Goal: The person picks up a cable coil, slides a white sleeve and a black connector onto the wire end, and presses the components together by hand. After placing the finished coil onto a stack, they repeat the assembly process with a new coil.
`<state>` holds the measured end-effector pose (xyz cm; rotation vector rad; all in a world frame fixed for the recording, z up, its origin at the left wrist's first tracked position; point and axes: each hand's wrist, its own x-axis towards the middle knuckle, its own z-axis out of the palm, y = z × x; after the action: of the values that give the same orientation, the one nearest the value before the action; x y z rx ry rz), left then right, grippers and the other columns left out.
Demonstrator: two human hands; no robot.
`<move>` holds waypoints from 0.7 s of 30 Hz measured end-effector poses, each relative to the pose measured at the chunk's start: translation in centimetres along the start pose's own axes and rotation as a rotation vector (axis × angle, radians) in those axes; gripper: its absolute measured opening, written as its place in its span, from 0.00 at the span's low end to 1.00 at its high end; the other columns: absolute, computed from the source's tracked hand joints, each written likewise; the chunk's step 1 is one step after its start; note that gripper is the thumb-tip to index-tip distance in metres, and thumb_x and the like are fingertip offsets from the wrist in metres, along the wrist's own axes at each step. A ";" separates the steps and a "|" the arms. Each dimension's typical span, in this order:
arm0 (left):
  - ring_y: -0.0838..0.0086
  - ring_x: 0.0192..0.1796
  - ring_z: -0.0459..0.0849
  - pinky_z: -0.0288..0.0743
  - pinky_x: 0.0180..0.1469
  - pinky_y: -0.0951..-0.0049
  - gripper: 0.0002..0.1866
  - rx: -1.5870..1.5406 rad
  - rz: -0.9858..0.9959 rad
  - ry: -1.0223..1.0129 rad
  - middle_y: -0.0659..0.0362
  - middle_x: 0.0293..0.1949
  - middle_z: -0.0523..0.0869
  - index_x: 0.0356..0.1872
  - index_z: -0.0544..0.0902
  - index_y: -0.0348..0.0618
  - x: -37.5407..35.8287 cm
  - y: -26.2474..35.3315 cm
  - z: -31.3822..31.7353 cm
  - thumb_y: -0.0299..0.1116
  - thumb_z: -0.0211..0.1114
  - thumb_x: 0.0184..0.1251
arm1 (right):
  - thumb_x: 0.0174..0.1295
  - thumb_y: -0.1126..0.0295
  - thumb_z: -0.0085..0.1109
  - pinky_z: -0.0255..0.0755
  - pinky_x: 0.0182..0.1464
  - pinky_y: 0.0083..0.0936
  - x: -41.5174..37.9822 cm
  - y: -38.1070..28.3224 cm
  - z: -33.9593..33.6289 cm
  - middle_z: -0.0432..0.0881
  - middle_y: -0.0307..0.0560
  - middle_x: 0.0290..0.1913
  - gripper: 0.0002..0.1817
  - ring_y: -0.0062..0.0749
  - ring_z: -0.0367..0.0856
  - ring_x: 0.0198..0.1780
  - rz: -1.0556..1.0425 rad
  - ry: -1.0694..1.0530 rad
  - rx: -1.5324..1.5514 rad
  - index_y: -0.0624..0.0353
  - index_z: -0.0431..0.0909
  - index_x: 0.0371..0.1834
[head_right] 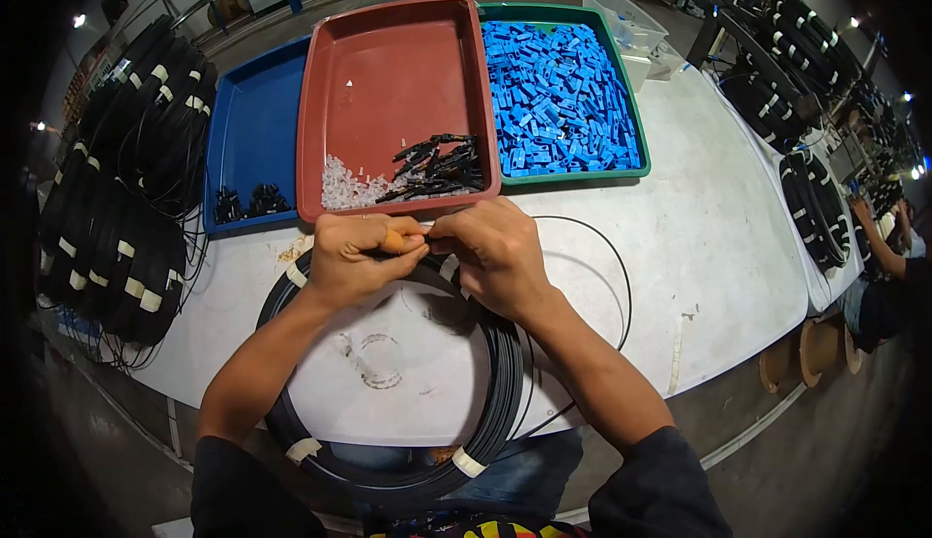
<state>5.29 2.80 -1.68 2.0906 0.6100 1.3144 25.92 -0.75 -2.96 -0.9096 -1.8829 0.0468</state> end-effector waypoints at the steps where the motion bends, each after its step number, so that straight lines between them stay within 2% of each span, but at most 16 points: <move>1: 0.73 0.31 0.92 0.84 0.35 0.76 0.04 0.024 0.040 -0.044 0.51 0.34 0.94 0.30 0.90 0.33 0.1 -0.1 -0.3 0.19 0.77 0.54 | 0.47 0.82 0.72 0.75 0.41 0.37 0.2 0.0 -0.1 0.86 0.43 0.32 0.14 0.41 0.84 0.35 -0.002 -0.003 -0.001 0.56 0.83 0.37; 2: 0.74 0.31 0.92 0.84 0.35 0.76 0.03 0.047 0.081 -0.089 0.50 0.34 0.94 0.30 0.91 0.33 0.1 -0.1 -0.6 0.19 0.77 0.54 | 0.46 0.83 0.72 0.73 0.44 0.36 0.3 0.0 -0.1 0.85 0.42 0.31 0.14 0.40 0.84 0.35 0.002 -0.028 0.020 0.56 0.83 0.36; 3: 0.70 0.33 0.93 0.86 0.39 0.74 0.04 0.045 0.026 -0.124 0.48 0.32 0.93 0.29 0.91 0.32 0.3 0.5 -0.9 0.17 0.78 0.52 | 0.46 0.83 0.71 0.72 0.46 0.35 0.4 -0.1 -0.2 0.85 0.41 0.30 0.14 0.39 0.83 0.35 0.007 -0.051 0.041 0.56 0.83 0.36; 6: 0.69 0.32 0.93 0.86 0.38 0.73 0.04 0.075 0.102 -0.093 0.49 0.31 0.93 0.27 0.90 0.32 0.7 0.1 -1.3 0.17 0.78 0.52 | 0.45 0.84 0.70 0.70 0.50 0.35 1.2 -1.0 -0.4 0.85 0.40 0.29 0.14 0.38 0.83 0.35 -0.019 -0.007 -0.020 0.55 0.84 0.35; 10: 0.68 0.31 0.93 0.87 0.38 0.72 0.04 0.058 0.110 -0.096 0.49 0.30 0.93 0.26 0.90 0.33 0.7 0.0 -1.2 0.17 0.78 0.51 | 0.46 0.83 0.71 0.71 0.50 0.35 0.4 -0.3 0.0 0.86 0.40 0.30 0.14 0.38 0.83 0.35 -0.103 0.026 -0.069 0.56 0.84 0.35; 13: 0.67 0.32 0.93 0.87 0.38 0.72 0.04 0.077 0.150 -0.139 0.49 0.30 0.92 0.25 0.90 0.33 0.6 -0.2 -1.3 0.17 0.79 0.50 | 0.46 0.83 0.73 0.72 0.51 0.35 0.2 -0.1 -0.2 0.87 0.41 0.31 0.13 0.38 0.83 0.37 -0.004 -0.025 0.068 0.56 0.84 0.34; 15: 0.67 0.33 0.94 0.88 0.39 0.72 0.05 0.120 0.202 -0.145 0.49 0.31 0.93 0.26 0.91 0.33 0.7 -0.3 -1.3 0.18 0.79 0.50 | 0.45 0.84 0.73 0.73 0.51 0.35 0.3 -0.1 -0.4 0.88 0.42 0.33 0.15 0.39 0.84 0.36 0.063 -0.069 0.100 0.57 0.83 0.36; 19: 0.68 0.34 0.94 0.88 0.40 0.72 0.06 0.102 0.165 -0.134 0.48 0.33 0.93 0.29 0.92 0.34 0.8 -0.5 -1.4 0.19 0.80 0.50 | 0.45 0.85 0.72 0.75 0.48 0.36 1.0 -0.4 -0.5 0.87 0.43 0.33 0.16 0.42 0.84 0.35 0.009 -0.054 0.062 0.57 0.83 0.38; 21: 0.69 0.37 0.94 0.88 0.42 0.73 0.14 0.087 0.093 -0.222 0.49 0.36 0.94 0.41 0.92 0.35 0.8 -0.4 -1.6 0.19 0.80 0.51 | 0.46 0.84 0.72 0.76 0.42 0.37 0.5 0.0 -0.7 0.86 0.44 0.33 0.17 0.44 0.84 0.35 0.002 -0.144 -0.025 0.56 0.83 0.39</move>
<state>4.16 3.99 -0.96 2.3208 0.4869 1.1009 26.37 -0.71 -2.27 -0.9468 -2.0199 0.0922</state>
